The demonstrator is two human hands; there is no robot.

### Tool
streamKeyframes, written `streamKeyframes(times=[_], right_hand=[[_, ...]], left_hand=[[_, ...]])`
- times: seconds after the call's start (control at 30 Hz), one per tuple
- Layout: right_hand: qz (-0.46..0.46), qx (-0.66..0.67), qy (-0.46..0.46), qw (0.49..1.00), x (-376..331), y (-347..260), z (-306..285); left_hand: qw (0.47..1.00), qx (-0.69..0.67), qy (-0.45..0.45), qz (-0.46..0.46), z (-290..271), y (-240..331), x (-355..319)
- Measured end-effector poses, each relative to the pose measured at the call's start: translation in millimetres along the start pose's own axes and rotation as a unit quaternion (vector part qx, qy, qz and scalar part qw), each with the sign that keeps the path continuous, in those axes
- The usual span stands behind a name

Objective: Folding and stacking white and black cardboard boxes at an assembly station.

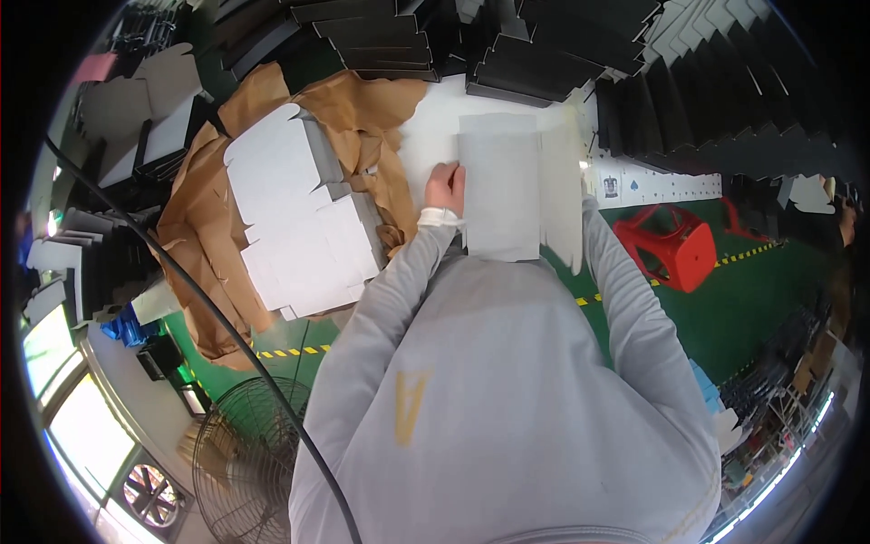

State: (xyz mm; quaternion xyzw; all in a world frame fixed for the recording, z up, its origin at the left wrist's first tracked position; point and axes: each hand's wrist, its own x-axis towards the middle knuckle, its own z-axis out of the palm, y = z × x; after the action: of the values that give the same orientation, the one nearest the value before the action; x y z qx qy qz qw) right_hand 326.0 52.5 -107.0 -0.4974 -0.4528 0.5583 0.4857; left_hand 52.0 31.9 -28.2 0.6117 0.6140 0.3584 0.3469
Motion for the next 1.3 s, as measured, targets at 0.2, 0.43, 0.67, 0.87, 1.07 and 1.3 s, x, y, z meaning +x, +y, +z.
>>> streamKeyframes(times=[0.2,0.43,0.67,0.87,1.07,1.3], right_hand=[[-0.031,-0.134,0.044,0.99,1,-38,63],[0.053,-0.122,-0.003,0.991,2,-33,47],[0.07,-0.089,-0.008,0.994,4,-43,62],[0.072,-0.159,0.053,0.983,12,-28,56],[0.078,-0.136,0.024,0.987,9,-56,72],[0.134,0.153,-0.097,0.974,8,-19,106]], left_hand=[[0.966,-0.24,-0.039,-0.086,-3,-23,2],[0.955,-0.267,-0.065,-0.11,-9,-12,7],[0.974,-0.102,-0.154,-0.13,-18,-36,41],[0.954,0.211,-0.204,0.063,-33,-13,84],[0.9,0.285,-0.331,0.013,-38,-7,104],[0.934,0.164,-0.261,0.181,-10,-36,89]])
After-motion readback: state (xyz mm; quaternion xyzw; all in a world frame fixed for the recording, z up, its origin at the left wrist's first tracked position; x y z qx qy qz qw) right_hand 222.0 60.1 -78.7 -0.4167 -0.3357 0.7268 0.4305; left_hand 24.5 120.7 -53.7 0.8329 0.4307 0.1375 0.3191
